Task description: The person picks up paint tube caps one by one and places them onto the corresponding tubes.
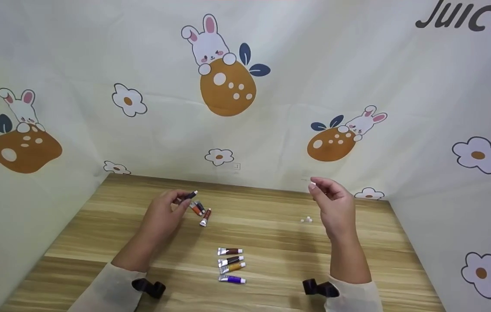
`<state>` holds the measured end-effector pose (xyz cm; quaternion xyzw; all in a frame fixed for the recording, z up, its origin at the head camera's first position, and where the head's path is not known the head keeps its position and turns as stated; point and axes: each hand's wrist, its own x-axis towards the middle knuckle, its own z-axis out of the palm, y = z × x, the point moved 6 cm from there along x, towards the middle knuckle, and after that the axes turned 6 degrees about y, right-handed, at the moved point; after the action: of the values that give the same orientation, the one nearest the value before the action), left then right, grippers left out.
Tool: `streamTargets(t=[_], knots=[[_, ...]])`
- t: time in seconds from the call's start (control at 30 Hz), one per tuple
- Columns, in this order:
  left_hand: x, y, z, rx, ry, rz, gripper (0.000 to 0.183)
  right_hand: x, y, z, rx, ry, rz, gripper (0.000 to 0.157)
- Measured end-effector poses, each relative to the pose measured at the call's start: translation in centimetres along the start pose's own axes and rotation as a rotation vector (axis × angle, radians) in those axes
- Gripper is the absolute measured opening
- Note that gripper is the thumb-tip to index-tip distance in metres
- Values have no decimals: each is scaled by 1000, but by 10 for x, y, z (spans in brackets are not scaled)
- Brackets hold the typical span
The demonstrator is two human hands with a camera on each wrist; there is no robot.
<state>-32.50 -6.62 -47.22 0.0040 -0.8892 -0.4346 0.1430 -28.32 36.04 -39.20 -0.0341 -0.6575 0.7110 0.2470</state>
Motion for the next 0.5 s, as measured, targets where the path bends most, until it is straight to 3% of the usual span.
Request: streamTargets(t=[0.23, 0.5], knots=[[-13, 30, -6, -36, -2, 133, 18, -19, -23, 13, -8, -16, -86, 25], [-27, 56, -12, -32, 5, 211, 19, -41, -48, 23, 14, -59, -191, 20]])
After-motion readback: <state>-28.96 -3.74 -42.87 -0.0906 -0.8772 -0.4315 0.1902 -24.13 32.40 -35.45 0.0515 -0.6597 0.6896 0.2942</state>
